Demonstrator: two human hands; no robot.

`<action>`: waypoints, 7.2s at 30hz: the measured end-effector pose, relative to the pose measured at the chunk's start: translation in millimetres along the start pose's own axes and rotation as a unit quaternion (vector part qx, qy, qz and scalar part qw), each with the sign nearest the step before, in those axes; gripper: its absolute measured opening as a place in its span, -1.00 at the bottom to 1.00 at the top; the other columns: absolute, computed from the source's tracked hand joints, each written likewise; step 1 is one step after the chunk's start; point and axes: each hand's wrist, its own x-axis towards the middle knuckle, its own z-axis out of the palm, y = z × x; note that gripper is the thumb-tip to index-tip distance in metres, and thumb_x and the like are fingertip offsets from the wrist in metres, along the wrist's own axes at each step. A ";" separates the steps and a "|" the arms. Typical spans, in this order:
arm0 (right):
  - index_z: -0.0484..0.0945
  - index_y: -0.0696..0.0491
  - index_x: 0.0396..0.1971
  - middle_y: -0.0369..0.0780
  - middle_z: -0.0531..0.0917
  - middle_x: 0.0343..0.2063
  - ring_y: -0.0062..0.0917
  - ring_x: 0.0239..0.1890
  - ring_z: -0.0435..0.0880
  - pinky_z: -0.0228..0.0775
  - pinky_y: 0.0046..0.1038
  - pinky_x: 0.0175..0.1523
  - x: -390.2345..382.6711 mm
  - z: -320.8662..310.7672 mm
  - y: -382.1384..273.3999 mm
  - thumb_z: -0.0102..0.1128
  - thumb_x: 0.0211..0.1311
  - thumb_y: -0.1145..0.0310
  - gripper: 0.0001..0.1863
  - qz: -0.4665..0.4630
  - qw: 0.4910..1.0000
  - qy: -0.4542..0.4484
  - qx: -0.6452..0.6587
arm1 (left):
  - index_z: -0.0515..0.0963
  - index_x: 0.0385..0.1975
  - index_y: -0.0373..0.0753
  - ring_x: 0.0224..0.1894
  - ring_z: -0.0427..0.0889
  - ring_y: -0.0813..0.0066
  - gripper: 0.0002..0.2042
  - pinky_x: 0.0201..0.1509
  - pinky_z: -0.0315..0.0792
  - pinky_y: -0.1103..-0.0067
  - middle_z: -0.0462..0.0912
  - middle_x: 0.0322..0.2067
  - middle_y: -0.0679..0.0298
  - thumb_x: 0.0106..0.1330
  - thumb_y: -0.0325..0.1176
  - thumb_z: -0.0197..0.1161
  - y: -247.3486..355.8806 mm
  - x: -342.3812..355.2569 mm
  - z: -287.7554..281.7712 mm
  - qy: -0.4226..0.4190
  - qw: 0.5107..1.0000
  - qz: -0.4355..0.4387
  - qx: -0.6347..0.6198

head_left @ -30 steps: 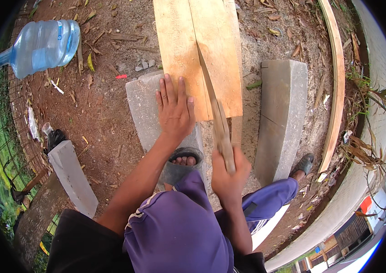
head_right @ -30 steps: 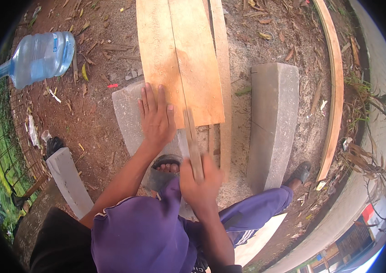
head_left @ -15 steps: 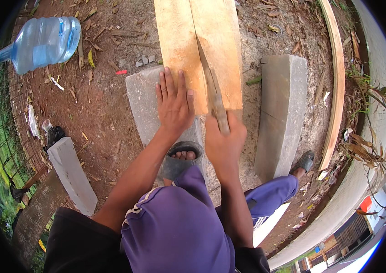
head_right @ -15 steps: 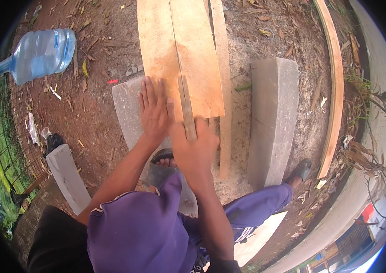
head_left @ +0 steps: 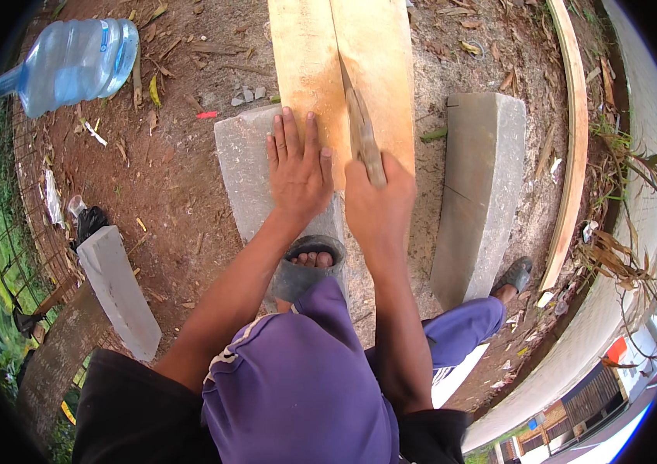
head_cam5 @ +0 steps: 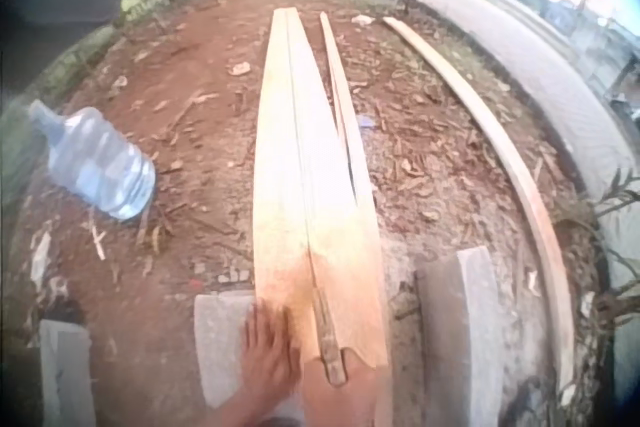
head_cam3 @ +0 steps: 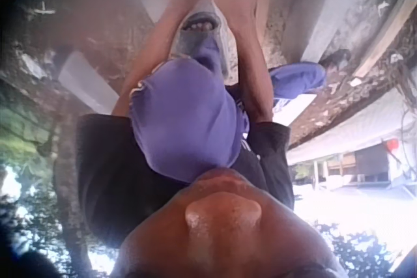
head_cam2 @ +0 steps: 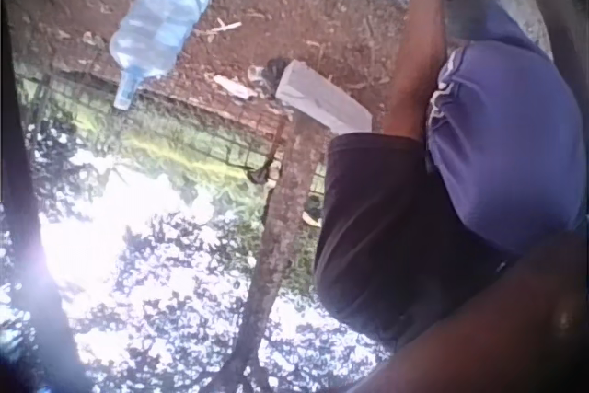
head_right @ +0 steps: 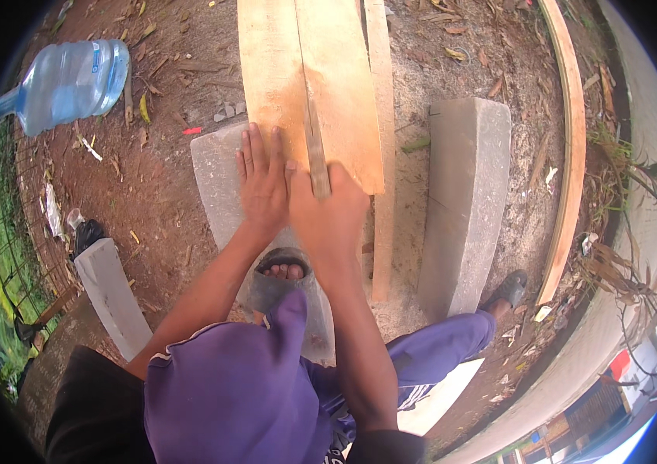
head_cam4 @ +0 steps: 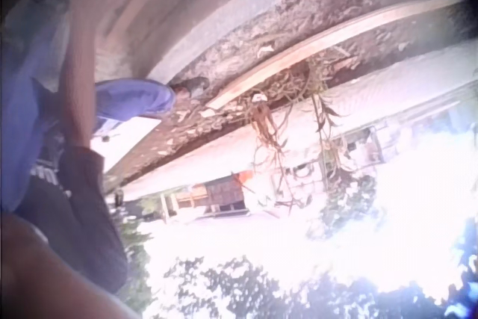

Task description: The person uses a machete to split a long wooden plank lengthwise on a concrete block. After splitting, the person lifts and moves the separated pieces aside.

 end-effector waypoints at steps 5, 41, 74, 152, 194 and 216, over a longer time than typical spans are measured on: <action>0.46 0.14 -0.56 -0.16 0.50 -0.74 -0.36 -0.74 0.53 0.36 -0.37 -0.54 -176.7 -112.8 -2.2 0.37 0.03 0.49 -0.80 0.047 0.991 -0.052 -0.117 | 0.20 0.48 -0.33 0.53 0.00 -0.33 -0.44 0.54 -0.10 -0.05 0.01 0.49 -0.30 0.55 -0.20 -0.11 -2.4 -0.8 -0.3 -0.013 1.000 -0.021 0.012; 0.60 0.22 -0.40 -0.16 0.56 -0.70 -0.51 -0.70 0.56 0.37 -0.47 -0.51 -199.3 -117.4 4.9 0.32 0.06 0.55 -0.89 0.064 0.995 -0.039 -0.064 | 0.19 0.48 -0.30 0.54 -0.03 -0.29 -0.44 0.55 -0.11 -0.03 -0.01 0.50 -0.27 0.56 -0.17 -0.10 -4.3 -2.3 -2.8 -0.015 1.000 -0.015 -0.008; 0.46 0.19 -0.57 -0.21 0.53 -0.73 -0.65 -0.70 0.51 0.32 -0.49 -0.55 -195.7 -118.3 4.1 0.30 0.10 0.56 -0.83 0.110 0.992 -0.036 -0.045 | 0.21 0.47 -0.34 0.53 -0.03 -0.34 -0.44 0.53 -0.10 -0.07 -0.01 0.49 -0.31 0.55 -0.18 -0.08 -7.8 -4.4 1.6 -0.004 1.000 0.004 0.006; 0.49 0.09 -0.60 -0.20 0.48 -0.77 -0.45 -0.77 0.53 0.31 -0.37 -0.59 -248.4 -130.5 48.9 0.32 -0.02 0.50 -0.85 0.034 0.985 -0.039 -0.166 | 0.21 0.47 -0.33 0.54 -0.05 -0.29 -0.43 0.55 -0.14 -0.05 -0.04 0.50 -0.28 0.54 -0.17 -0.10 -5.6 -1.1 1.7 0.005 1.000 -0.009 -0.006; 0.44 0.16 -0.61 -0.18 0.42 -0.76 -0.59 -0.72 0.45 0.25 -0.40 -0.57 -205.2 -96.5 105.6 0.27 0.07 0.56 -0.83 0.048 0.999 -0.017 -0.013 | 0.19 0.48 -0.32 0.55 -0.06 -0.30 -0.43 0.56 -0.14 -0.02 -0.05 0.50 -0.28 0.55 -0.17 -0.13 -1.7 -0.7 5.9 -0.010 1.000 -0.022 0.007; 0.41 0.14 -0.55 -0.20 0.44 -0.70 -0.54 -0.68 0.43 0.24 -0.40 -0.53 -97.2 -21.8 118.1 0.26 0.19 0.50 -0.79 0.037 0.997 0.011 0.073 | 0.20 0.47 -0.33 0.54 -0.05 -0.29 -0.42 0.56 -0.15 -0.02 -0.03 0.50 -0.28 0.54 -0.16 -0.13 1.2 2.9 2.4 -0.006 1.000 -0.010 0.011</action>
